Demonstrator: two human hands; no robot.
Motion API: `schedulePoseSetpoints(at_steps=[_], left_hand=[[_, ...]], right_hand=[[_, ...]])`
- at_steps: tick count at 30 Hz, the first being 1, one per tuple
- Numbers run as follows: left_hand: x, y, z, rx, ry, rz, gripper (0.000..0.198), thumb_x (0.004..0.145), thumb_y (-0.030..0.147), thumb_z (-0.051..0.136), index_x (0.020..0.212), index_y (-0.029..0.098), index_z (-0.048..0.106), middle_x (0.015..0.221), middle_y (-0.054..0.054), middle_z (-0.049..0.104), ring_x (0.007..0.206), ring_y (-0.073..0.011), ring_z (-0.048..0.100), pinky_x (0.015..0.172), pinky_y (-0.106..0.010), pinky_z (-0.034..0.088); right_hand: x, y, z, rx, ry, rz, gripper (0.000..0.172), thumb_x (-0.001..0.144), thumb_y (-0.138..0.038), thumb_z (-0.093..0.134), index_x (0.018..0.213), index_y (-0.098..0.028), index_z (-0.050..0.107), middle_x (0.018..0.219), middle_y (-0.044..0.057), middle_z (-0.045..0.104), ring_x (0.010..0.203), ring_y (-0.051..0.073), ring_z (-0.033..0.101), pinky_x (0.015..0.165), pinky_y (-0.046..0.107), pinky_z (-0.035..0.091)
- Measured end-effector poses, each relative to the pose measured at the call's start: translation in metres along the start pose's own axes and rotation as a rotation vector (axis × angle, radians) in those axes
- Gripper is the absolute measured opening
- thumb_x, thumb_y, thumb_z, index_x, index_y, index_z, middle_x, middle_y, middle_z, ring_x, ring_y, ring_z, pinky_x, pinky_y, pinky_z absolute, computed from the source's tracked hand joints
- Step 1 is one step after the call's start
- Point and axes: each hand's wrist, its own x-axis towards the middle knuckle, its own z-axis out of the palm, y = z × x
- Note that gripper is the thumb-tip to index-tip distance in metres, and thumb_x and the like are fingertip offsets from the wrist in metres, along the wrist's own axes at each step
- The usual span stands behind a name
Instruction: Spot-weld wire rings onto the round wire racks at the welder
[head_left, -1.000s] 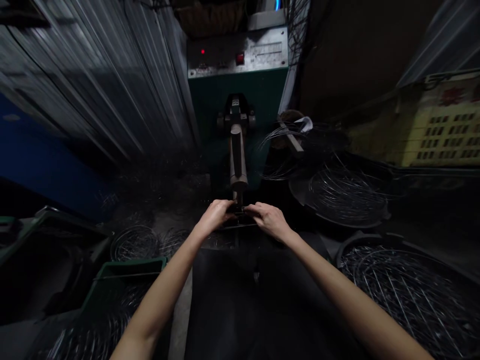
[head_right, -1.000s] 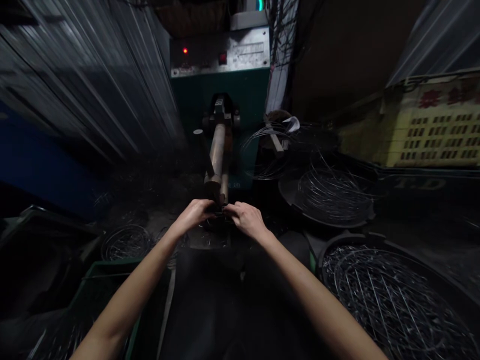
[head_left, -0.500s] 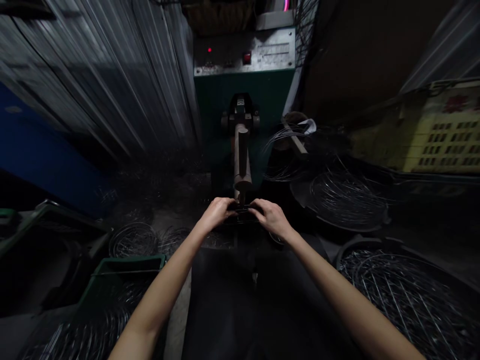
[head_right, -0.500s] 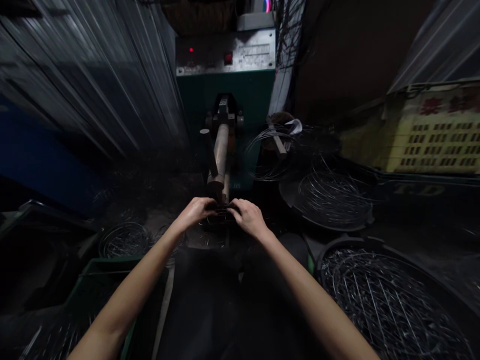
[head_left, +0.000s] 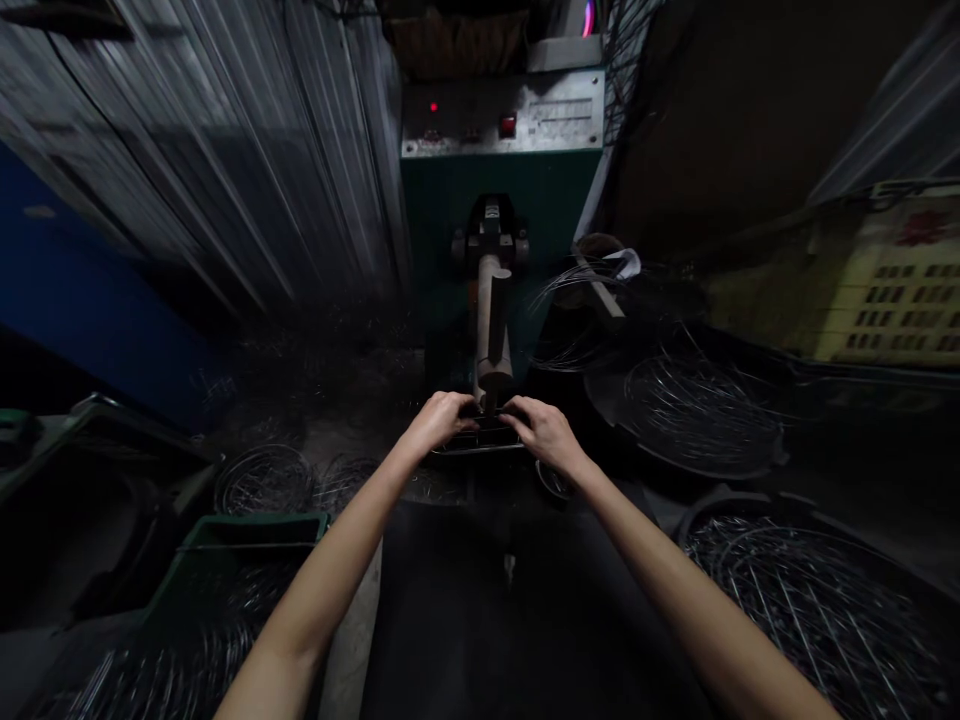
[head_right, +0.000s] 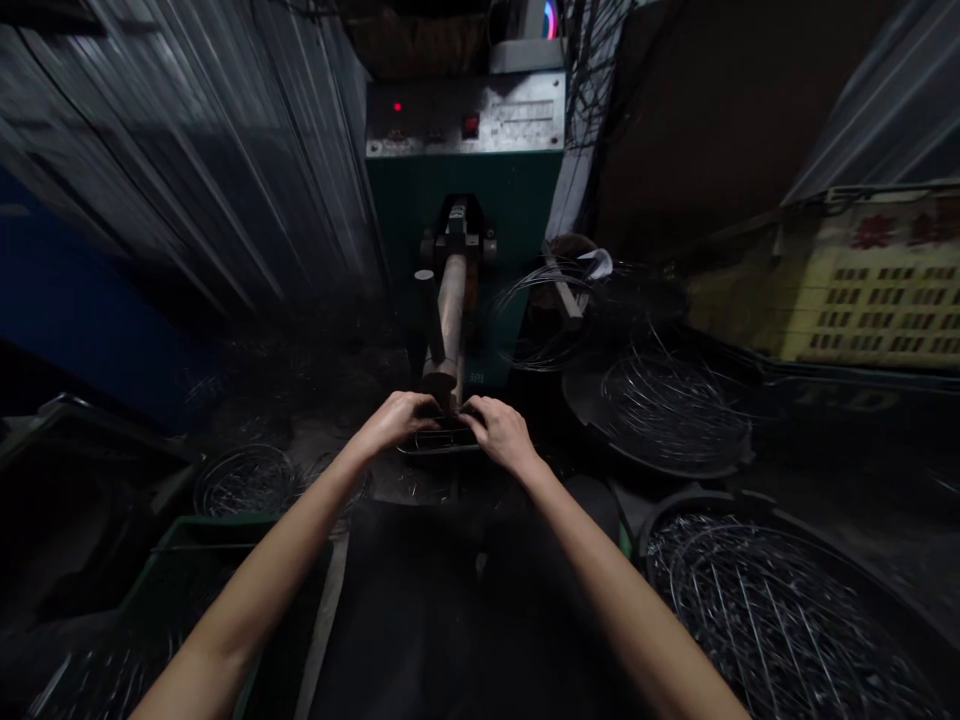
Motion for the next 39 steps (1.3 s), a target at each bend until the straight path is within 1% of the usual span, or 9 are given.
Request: schedulePoseSetpoints(at_steps=[6, 11, 14, 17, 23, 28, 33, 36, 39], left_hand=[[0.002, 0.002, -0.002, 0.004, -0.041, -0.059, 0.022, 0.072, 0.025, 0.065, 0.092, 0.015, 0.069, 0.082, -0.004, 0.070, 0.077, -0.0165, 0.062, 0.067, -0.022, 0.044], [0.005, 0.004, -0.006, 0.069, -0.074, -0.064, 0.025, 0.073, 0.025, 0.064, 0.097, 0.016, 0.066, 0.091, -0.005, 0.069, 0.085, -0.0186, 0.062, 0.071, -0.024, 0.043], [0.005, 0.006, -0.009, 0.054, -0.084, -0.070, 0.024, 0.074, 0.026, 0.063, 0.096, 0.016, 0.066, 0.092, -0.005, 0.069, 0.086, -0.0185, 0.062, 0.073, -0.024, 0.044], [0.004, 0.006, -0.010, 0.015, -0.090, -0.072, 0.024, 0.074, 0.028, 0.062, 0.095, 0.017, 0.066, 0.092, -0.005, 0.069, 0.086, -0.0186, 0.062, 0.073, -0.025, 0.044], [0.001, -0.006, -0.010, -0.072, -0.064, -0.077, 0.028, 0.071, 0.035, 0.062, 0.093, 0.018, 0.067, 0.085, -0.002, 0.069, 0.082, -0.0183, 0.061, 0.070, -0.025, 0.044], [-0.011, -0.026, -0.006, -0.199, -0.069, -0.154, 0.037, 0.067, 0.043, 0.063, 0.091, 0.016, 0.067, 0.082, -0.002, 0.068, 0.081, -0.0194, 0.061, 0.071, -0.026, 0.045], [-0.024, -0.046, -0.011, -0.255, -0.073, -0.179, 0.039, 0.067, 0.045, 0.063, 0.091, 0.015, 0.067, 0.085, -0.002, 0.069, 0.084, -0.0201, 0.061, 0.074, -0.027, 0.046], [-0.029, -0.044, -0.023, -0.138, -0.064, -0.164, 0.044, 0.067, 0.045, 0.065, 0.101, 0.017, 0.066, 0.095, -0.004, 0.069, 0.087, -0.0204, 0.061, 0.076, -0.028, 0.047], [-0.030, -0.025, -0.031, 0.039, 0.055, -0.092, 0.053, 0.069, 0.045, 0.066, 0.114, 0.018, 0.060, 0.109, -0.007, 0.064, 0.097, -0.0222, 0.059, 0.085, -0.031, 0.045]], right_hand=[[-0.003, 0.000, -0.009, 0.169, 0.011, 0.003, 0.014, 0.085, -0.029, 0.053, 0.088, -0.021, 0.064, 0.082, 0.003, 0.066, 0.073, 0.015, 0.059, 0.068, 0.026, 0.044], [-0.022, 0.037, -0.045, 0.180, 0.196, 0.149, 0.020, 0.084, -0.030, 0.051, 0.094, -0.020, 0.065, 0.088, 0.004, 0.066, 0.066, 0.014, 0.055, 0.065, 0.027, 0.044], [-0.035, 0.062, -0.051, 0.132, 0.147, 0.186, 0.018, 0.083, -0.028, 0.052, 0.093, -0.020, 0.065, 0.089, 0.005, 0.066, 0.075, 0.016, 0.059, 0.072, 0.029, 0.045], [-0.038, 0.073, -0.041, 0.129, 0.055, 0.127, 0.017, 0.083, -0.025, 0.051, 0.093, -0.020, 0.065, 0.091, 0.005, 0.066, 0.083, 0.017, 0.060, 0.078, 0.030, 0.045], [-0.023, 0.061, -0.035, 0.080, -0.088, -0.006, 0.013, 0.084, -0.023, 0.052, 0.089, -0.017, 0.063, 0.083, 0.005, 0.064, 0.076, 0.015, 0.058, 0.072, 0.027, 0.044], [-0.018, 0.049, -0.043, 0.095, -0.212, -0.053, 0.019, 0.089, -0.027, 0.045, 0.100, -0.019, 0.058, 0.080, 0.002, 0.063, 0.067, 0.013, 0.055, 0.065, 0.024, 0.042], [-0.013, 0.043, -0.039, 0.155, -0.318, -0.088, 0.017, 0.084, -0.025, 0.052, 0.096, -0.019, 0.062, 0.084, 0.002, 0.066, 0.074, 0.013, 0.059, 0.069, 0.023, 0.042], [-0.004, 0.035, -0.039, 0.162, -0.348, -0.105, 0.015, 0.083, -0.023, 0.053, 0.090, -0.017, 0.065, 0.078, 0.002, 0.066, 0.070, 0.012, 0.059, 0.067, 0.021, 0.041], [0.007, 0.022, -0.042, 0.117, -0.377, -0.122, 0.015, 0.082, -0.023, 0.056, 0.089, -0.016, 0.066, 0.075, 0.001, 0.066, 0.066, 0.012, 0.057, 0.064, 0.021, 0.040]])
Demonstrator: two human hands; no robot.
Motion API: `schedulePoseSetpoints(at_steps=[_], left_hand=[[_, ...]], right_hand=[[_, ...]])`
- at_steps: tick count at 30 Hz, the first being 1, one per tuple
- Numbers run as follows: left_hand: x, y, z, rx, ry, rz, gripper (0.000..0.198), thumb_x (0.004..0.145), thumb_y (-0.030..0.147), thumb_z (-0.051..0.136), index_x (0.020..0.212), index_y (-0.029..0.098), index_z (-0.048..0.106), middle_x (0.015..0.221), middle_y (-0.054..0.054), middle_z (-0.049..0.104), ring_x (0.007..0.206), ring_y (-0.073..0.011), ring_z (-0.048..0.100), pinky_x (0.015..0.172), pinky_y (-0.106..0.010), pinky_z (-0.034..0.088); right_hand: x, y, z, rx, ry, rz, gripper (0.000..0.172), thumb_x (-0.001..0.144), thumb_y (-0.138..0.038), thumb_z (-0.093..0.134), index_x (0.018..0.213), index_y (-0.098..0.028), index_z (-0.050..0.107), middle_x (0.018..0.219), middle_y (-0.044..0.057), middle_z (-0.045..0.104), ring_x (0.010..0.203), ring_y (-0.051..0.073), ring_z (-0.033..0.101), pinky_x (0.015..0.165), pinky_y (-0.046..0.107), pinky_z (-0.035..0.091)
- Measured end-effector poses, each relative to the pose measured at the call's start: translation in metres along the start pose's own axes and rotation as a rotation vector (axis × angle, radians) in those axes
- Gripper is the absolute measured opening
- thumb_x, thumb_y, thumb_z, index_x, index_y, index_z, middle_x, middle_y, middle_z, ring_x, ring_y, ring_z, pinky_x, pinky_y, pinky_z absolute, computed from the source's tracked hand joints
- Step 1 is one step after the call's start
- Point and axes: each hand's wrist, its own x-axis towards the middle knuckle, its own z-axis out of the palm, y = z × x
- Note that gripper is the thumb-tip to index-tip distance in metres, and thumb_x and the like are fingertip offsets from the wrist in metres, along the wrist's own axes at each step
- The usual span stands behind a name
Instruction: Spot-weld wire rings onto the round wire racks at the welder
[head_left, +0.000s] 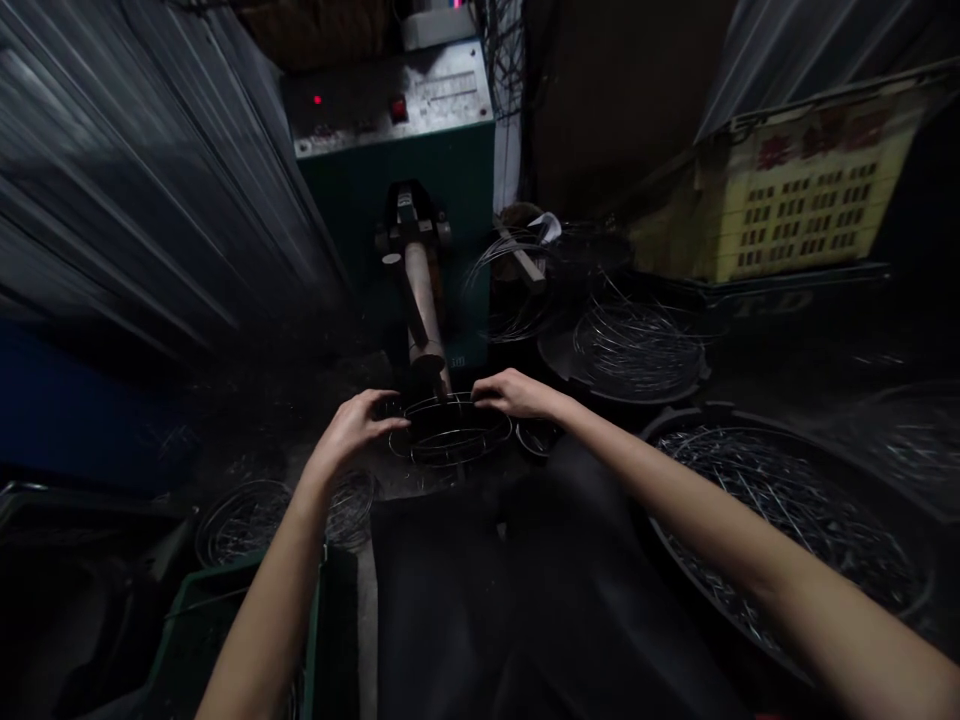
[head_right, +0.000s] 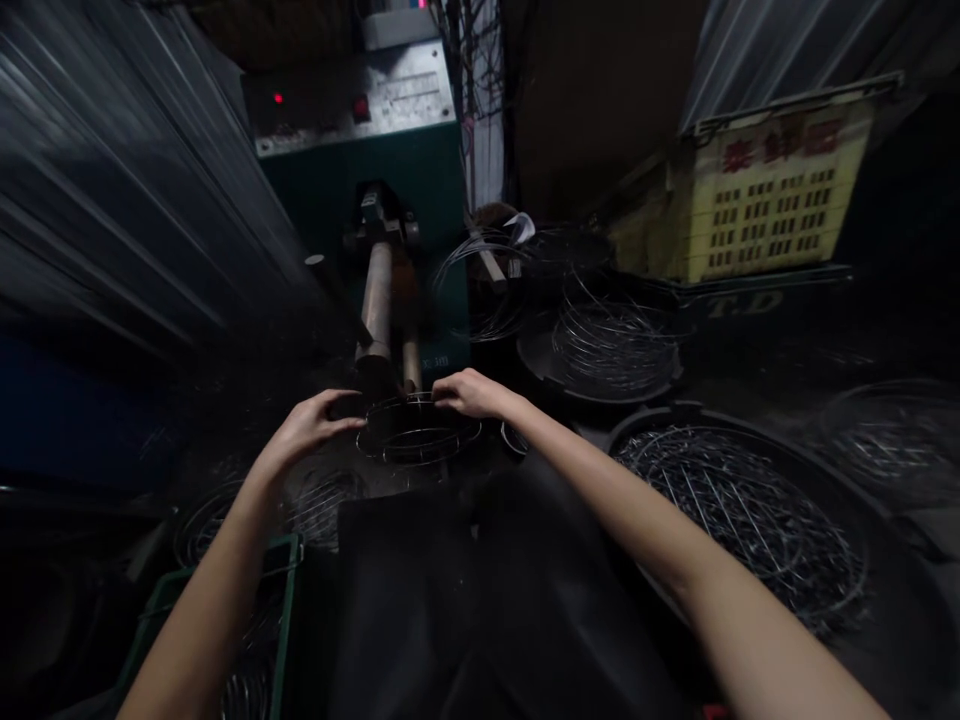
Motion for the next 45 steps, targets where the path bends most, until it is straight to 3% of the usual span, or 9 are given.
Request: schedulePoseSetpoints(at_steps=[2, 6, 11, 15, 19, 25, 31, 37, 45], left_hand=[[0.002, 0.016, 0.003, 0.106, 0.040, 0.068, 0.051, 0.071, 0.040, 0.066, 0.116, 0.018, 0.058, 0.112, -0.009, 0.063, 0.104, -0.0233, 0.056, 0.090, -0.032, 0.043], [0.012, 0.033, 0.020, 0.172, -0.071, 0.122, 0.031, 0.076, 0.024, 0.062, 0.106, 0.018, 0.063, 0.100, -0.008, 0.066, 0.095, -0.0216, 0.060, 0.084, -0.029, 0.044], [0.017, 0.025, 0.029, 0.134, -0.083, 0.114, 0.024, 0.078, 0.025, 0.059, 0.101, 0.018, 0.064, 0.093, -0.007, 0.067, 0.086, -0.0201, 0.062, 0.076, -0.027, 0.045], [0.013, 0.026, 0.027, 0.132, -0.091, 0.137, 0.024, 0.077, 0.024, 0.061, 0.099, 0.016, 0.065, 0.092, -0.007, 0.067, 0.085, -0.0196, 0.061, 0.075, -0.026, 0.046], [0.012, 0.026, 0.028, 0.086, -0.081, 0.139, 0.025, 0.076, 0.025, 0.063, 0.099, 0.016, 0.066, 0.092, -0.006, 0.067, 0.087, -0.0187, 0.062, 0.077, -0.024, 0.045], [0.012, 0.020, 0.029, 0.032, -0.052, 0.151, 0.026, 0.077, 0.026, 0.062, 0.101, 0.016, 0.065, 0.093, -0.006, 0.068, 0.086, -0.0186, 0.062, 0.077, -0.025, 0.046], [0.012, 0.024, 0.028, 0.068, -0.088, 0.158, 0.027, 0.076, 0.026, 0.063, 0.101, 0.017, 0.065, 0.092, -0.006, 0.068, 0.086, -0.0178, 0.062, 0.077, -0.025, 0.046], [0.009, 0.029, 0.021, 0.013, -0.101, 0.117, 0.028, 0.075, 0.027, 0.063, 0.102, 0.018, 0.065, 0.094, -0.004, 0.069, 0.086, -0.0174, 0.062, 0.077, -0.024, 0.046], [0.008, 0.035, 0.021, 0.052, -0.125, 0.085, 0.031, 0.074, 0.025, 0.065, 0.102, 0.013, 0.066, 0.090, -0.007, 0.069, 0.080, -0.0179, 0.062, 0.071, -0.024, 0.045]], right_hand=[[0.006, -0.009, -0.004, -0.024, -0.032, -0.018, 0.014, 0.081, -0.022, 0.056, 0.090, -0.016, 0.067, 0.077, 0.002, 0.067, 0.068, 0.012, 0.058, 0.065, 0.021, 0.039], [0.013, -0.020, -0.008, -0.035, -0.094, -0.037, 0.014, 0.081, -0.019, 0.056, 0.090, -0.017, 0.066, 0.083, 0.002, 0.068, 0.072, 0.013, 0.059, 0.066, 0.022, 0.039], [0.011, -0.014, -0.012, -0.062, -0.163, -0.053, 0.013, 0.078, -0.018, 0.058, 0.089, -0.019, 0.066, 0.080, 0.001, 0.067, 0.070, 0.012, 0.058, 0.064, 0.021, 0.038], [0.005, -0.008, -0.007, -0.070, -0.073, -0.059, 0.013, 0.082, -0.024, 0.054, 0.085, -0.018, 0.065, 0.071, 0.000, 0.064, 0.062, 0.012, 0.054, 0.059, 0.021, 0.036], [0.004, -0.007, -0.002, -0.039, -0.004, -0.079, 0.018, 0.085, -0.028, 0.049, 0.089, -0.018, 0.063, 0.080, 0.002, 0.065, 0.068, 0.013, 0.055, 0.064, 0.022, 0.038], [0.009, -0.015, -0.013, -0.142, -0.182, 0.001, 0.013, 0.081, -0.030, 0.055, 0.080, -0.020, 0.063, 0.064, -0.001, 0.058, 0.057, 0.011, 0.048, 0.055, 0.022, 0.033], [0.006, -0.016, -0.017, -0.146, -0.204, 0.031, 0.019, 0.083, -0.036, 0.051, 0.076, -0.021, 0.059, 0.058, -0.004, 0.051, 0.053, 0.010, 0.044, 0.053, 0.021, 0.030], [0.002, -0.010, -0.019, -0.124, -0.093, -0.009, 0.019, 0.084, -0.036, 0.052, 0.088, -0.020, 0.061, 0.067, -0.002, 0.055, 0.060, 0.011, 0.048, 0.057, 0.022, 0.033], [-0.008, -0.003, -0.003, -0.335, 0.114, -0.096, 0.017, 0.087, -0.033, 0.050, 0.089, -0.022, 0.063, 0.081, 0.004, 0.058, 0.076, 0.017, 0.050, 0.067, 0.026, 0.036]])
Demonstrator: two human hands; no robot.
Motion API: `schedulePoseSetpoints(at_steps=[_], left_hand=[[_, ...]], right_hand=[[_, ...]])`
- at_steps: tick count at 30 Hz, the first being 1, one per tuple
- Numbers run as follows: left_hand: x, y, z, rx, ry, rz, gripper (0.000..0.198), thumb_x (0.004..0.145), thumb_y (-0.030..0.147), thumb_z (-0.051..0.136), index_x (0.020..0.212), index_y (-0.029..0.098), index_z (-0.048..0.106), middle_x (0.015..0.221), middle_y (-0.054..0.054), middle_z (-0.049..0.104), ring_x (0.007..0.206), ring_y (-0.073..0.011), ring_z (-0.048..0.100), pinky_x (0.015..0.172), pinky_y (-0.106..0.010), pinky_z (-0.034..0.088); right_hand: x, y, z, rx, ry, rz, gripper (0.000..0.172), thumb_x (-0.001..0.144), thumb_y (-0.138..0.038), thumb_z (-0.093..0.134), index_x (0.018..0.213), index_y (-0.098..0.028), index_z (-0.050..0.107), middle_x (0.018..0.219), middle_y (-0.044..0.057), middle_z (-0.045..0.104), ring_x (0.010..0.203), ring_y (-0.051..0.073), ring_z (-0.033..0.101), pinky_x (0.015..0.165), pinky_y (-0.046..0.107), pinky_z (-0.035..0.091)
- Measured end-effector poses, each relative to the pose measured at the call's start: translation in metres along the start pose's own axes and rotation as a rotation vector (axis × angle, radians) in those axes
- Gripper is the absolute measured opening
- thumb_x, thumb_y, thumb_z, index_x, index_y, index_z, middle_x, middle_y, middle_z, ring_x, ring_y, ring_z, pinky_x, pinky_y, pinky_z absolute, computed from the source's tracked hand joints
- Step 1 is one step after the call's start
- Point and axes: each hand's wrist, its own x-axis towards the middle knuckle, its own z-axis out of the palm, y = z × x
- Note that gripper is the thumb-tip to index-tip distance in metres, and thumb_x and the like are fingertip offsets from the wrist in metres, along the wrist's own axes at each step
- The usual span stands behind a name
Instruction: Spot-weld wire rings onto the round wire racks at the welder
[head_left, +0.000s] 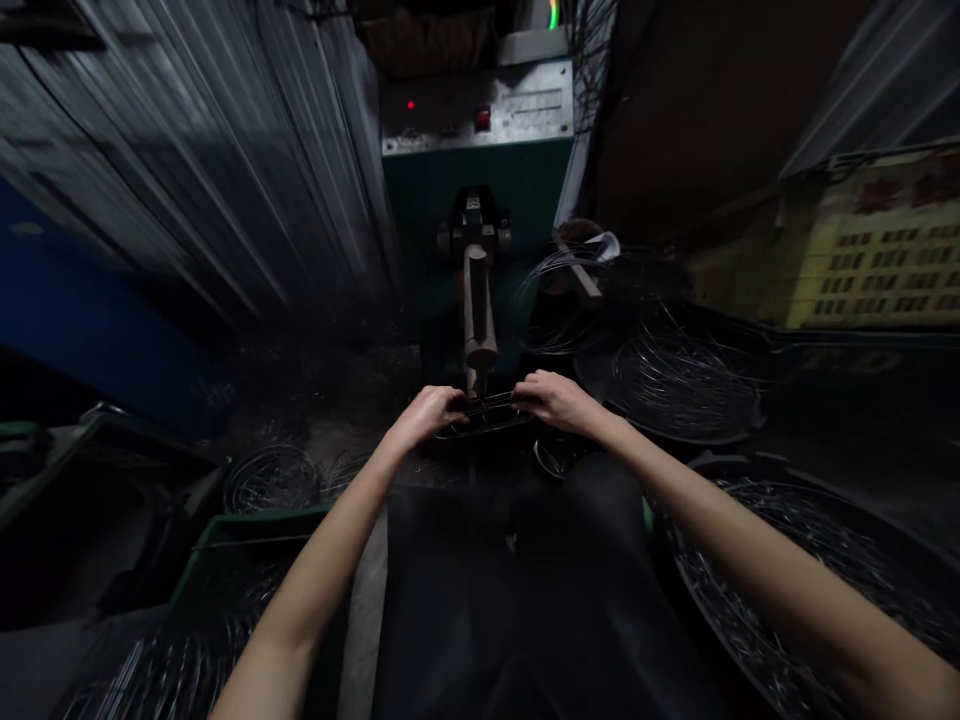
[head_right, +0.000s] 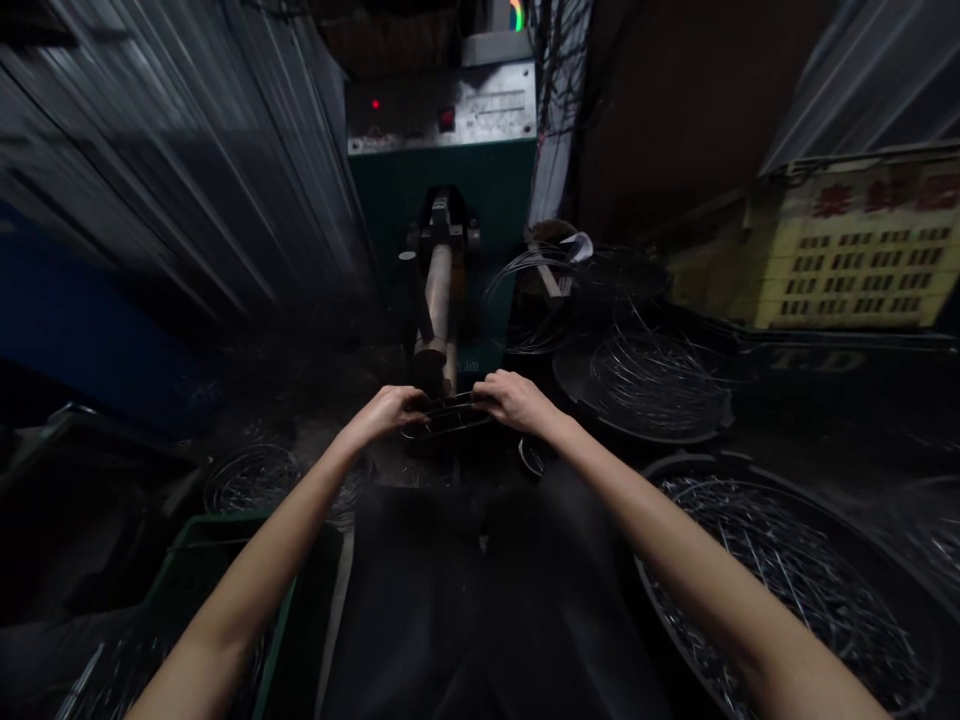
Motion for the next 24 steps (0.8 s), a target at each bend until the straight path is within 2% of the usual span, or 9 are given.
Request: schedulePoseSetpoints(at_steps=[7, 24], left_hand=[[0.000, -0.006, 0.009, -0.019, 0.013, 0.025, 0.031, 0.076, 0.025, 0.063, 0.104, 0.014, 0.066, 0.094, -0.008, 0.069, 0.084, -0.0179, 0.062, 0.074, -0.023, 0.045], [0.004, -0.009, 0.008, -0.074, -0.009, 0.041, 0.031, 0.075, 0.028, 0.064, 0.103, 0.015, 0.067, 0.096, -0.006, 0.069, 0.088, -0.0181, 0.063, 0.075, -0.022, 0.045]], right_hand=[[-0.005, -0.008, 0.007, 0.005, 0.010, 0.042, 0.016, 0.088, -0.032, 0.049, 0.087, -0.022, 0.062, 0.080, 0.004, 0.058, 0.075, 0.017, 0.048, 0.066, 0.026, 0.037], [-0.007, 0.000, 0.015, 0.076, 0.028, 0.074, 0.018, 0.088, -0.036, 0.049, 0.087, -0.022, 0.061, 0.075, 0.003, 0.056, 0.075, 0.016, 0.049, 0.066, 0.026, 0.039]])
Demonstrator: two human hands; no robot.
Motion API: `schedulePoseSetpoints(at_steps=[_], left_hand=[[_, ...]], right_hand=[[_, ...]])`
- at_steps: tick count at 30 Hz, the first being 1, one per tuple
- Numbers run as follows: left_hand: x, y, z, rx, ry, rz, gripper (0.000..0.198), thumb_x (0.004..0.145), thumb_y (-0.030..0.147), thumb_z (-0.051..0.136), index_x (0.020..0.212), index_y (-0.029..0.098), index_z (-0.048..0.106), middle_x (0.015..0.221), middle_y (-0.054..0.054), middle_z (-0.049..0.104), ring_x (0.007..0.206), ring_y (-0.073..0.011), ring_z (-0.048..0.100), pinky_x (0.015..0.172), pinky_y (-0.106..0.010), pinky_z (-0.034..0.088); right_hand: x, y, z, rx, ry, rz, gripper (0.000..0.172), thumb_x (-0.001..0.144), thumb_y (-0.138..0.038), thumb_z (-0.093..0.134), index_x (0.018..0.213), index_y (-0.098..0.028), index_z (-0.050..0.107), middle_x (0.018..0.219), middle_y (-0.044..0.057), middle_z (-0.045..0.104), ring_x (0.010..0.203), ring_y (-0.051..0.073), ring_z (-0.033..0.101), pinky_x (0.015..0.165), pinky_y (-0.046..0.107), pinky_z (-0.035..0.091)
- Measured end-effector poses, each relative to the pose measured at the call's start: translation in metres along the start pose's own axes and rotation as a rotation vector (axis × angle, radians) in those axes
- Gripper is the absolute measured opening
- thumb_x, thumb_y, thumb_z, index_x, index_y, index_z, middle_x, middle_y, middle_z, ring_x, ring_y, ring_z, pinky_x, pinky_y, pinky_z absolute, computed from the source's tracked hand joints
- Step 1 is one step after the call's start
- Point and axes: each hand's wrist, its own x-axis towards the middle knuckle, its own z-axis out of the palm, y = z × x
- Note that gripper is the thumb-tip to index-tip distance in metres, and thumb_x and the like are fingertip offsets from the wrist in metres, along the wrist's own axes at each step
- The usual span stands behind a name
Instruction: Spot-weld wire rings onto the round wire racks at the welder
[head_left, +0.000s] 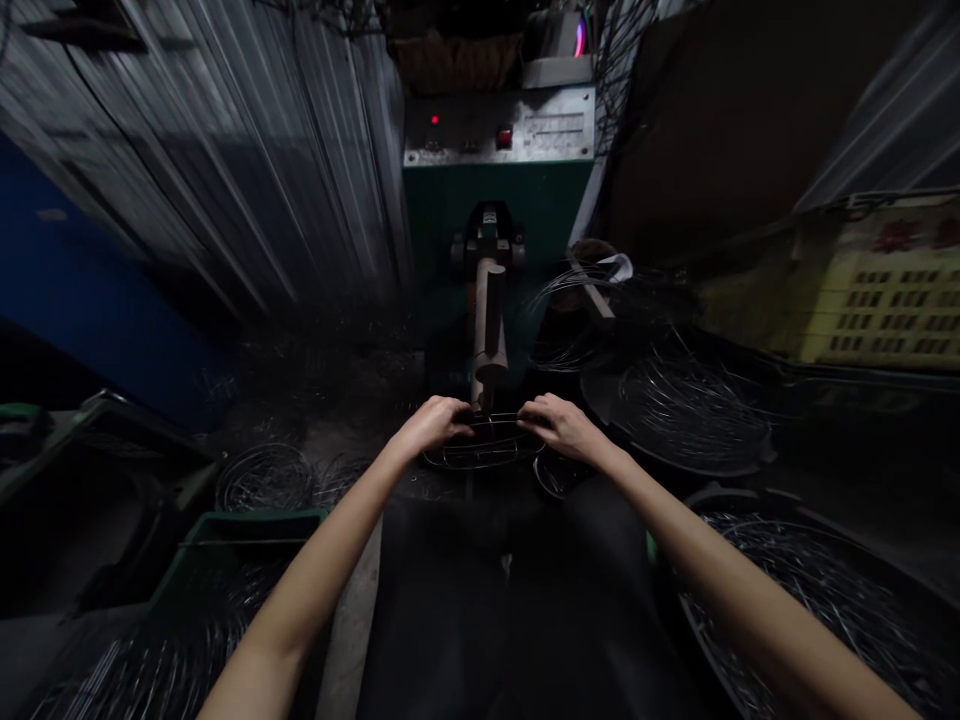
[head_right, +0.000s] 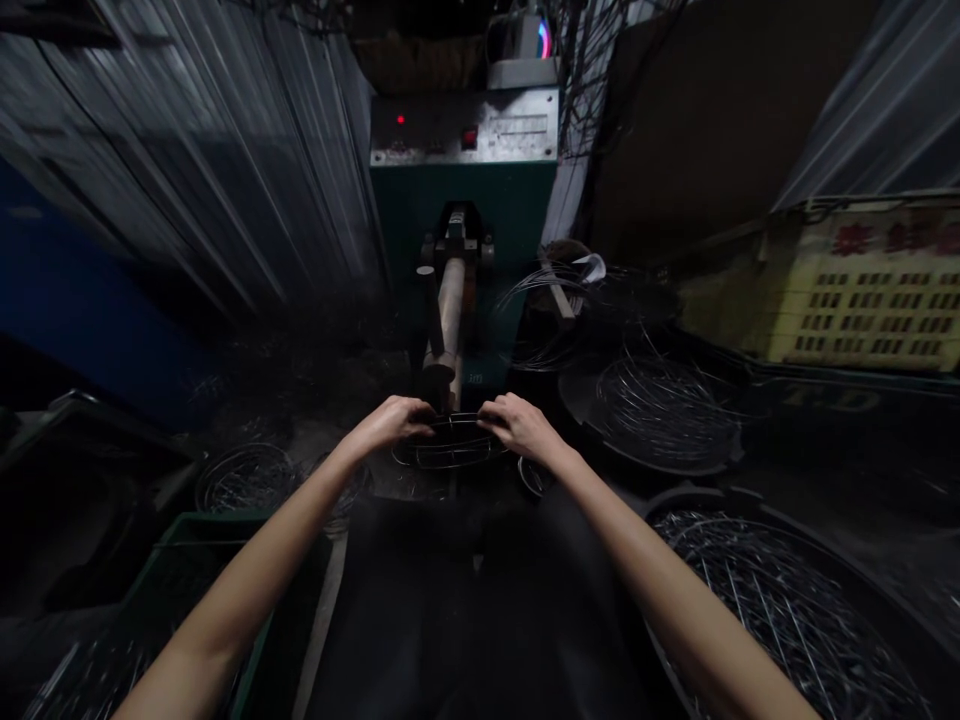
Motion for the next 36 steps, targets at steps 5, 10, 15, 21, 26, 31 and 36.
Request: schedulePoseSetpoints(at_steps=[5, 10, 15, 21, 26, 31, 36], left_hand=[[0.006, -0.003, -0.002, 0.000, 0.003, -0.003, 0.031, 0.074, 0.027, 0.064, 0.103, 0.015, 0.067, 0.098, -0.006, 0.070, 0.090, -0.0184, 0.063, 0.078, -0.023, 0.045], [0.011, -0.009, -0.003, -0.023, 0.003, 0.001, 0.031, 0.074, 0.027, 0.065, 0.103, 0.016, 0.067, 0.099, -0.006, 0.070, 0.091, -0.0185, 0.063, 0.077, -0.023, 0.045], [0.014, -0.011, -0.007, -0.072, -0.012, 0.002, 0.031, 0.074, 0.027, 0.064, 0.103, 0.017, 0.067, 0.099, -0.005, 0.070, 0.091, -0.0174, 0.063, 0.076, -0.021, 0.044], [0.016, -0.011, -0.008, -0.095, -0.016, -0.007, 0.031, 0.073, 0.027, 0.066, 0.102, 0.016, 0.068, 0.099, -0.006, 0.070, 0.090, -0.0174, 0.063, 0.074, -0.021, 0.044], [0.017, -0.013, -0.008, -0.092, -0.021, -0.006, 0.031, 0.073, 0.027, 0.066, 0.101, 0.016, 0.068, 0.096, -0.005, 0.071, 0.088, -0.0174, 0.063, 0.072, -0.020, 0.043], [0.017, -0.015, -0.008, -0.115, -0.048, -0.020, 0.031, 0.073, 0.030, 0.064, 0.101, 0.016, 0.068, 0.092, -0.004, 0.070, 0.084, -0.0171, 0.063, 0.071, -0.021, 0.043], [0.018, -0.014, -0.010, -0.113, -0.067, -0.033, 0.031, 0.072, 0.033, 0.063, 0.098, 0.017, 0.068, 0.086, -0.002, 0.070, 0.081, -0.0168, 0.062, 0.068, -0.021, 0.043]], right_hand=[[0.004, 0.003, 0.002, -0.016, 0.014, 0.017, 0.017, 0.088, -0.035, 0.050, 0.086, -0.022, 0.061, 0.076, 0.003, 0.055, 0.076, 0.017, 0.048, 0.066, 0.026, 0.038], [0.009, 0.005, 0.004, -0.014, 0.029, 0.018, 0.017, 0.088, -0.035, 0.050, 0.086, -0.022, 0.061, 0.075, 0.003, 0.055, 0.075, 0.017, 0.048, 0.066, 0.026, 0.038], [0.014, 0.009, 0.004, -0.003, 0.045, 0.007, 0.018, 0.088, -0.036, 0.049, 0.087, -0.023, 0.061, 0.074, 0.003, 0.054, 0.074, 0.016, 0.048, 0.066, 0.027, 0.039], [0.016, 0.014, 0.005, 0.012, 0.046, 0.001, 0.018, 0.088, -0.036, 0.049, 0.088, -0.023, 0.061, 0.073, 0.002, 0.053, 0.073, 0.016, 0.048, 0.067, 0.027, 0.039], [0.016, 0.013, 0.006, 0.015, 0.046, 0.001, 0.017, 0.088, -0.035, 0.050, 0.087, -0.023, 0.061, 0.073, 0.002, 0.053, 0.073, 0.016, 0.048, 0.066, 0.027, 0.038], [0.015, 0.011, 0.005, 0.037, 0.042, 0.010, 0.016, 0.088, -0.034, 0.051, 0.087, -0.022, 0.061, 0.073, 0.002, 0.055, 0.073, 0.016, 0.048, 0.067, 0.026, 0.038], [0.014, 0.010, 0.006, 0.049, 0.029, 0.014, 0.015, 0.088, -0.033, 0.051, 0.089, -0.022, 0.062, 0.074, 0.002, 0.056, 0.073, 0.015, 0.049, 0.066, 0.026, 0.038]])
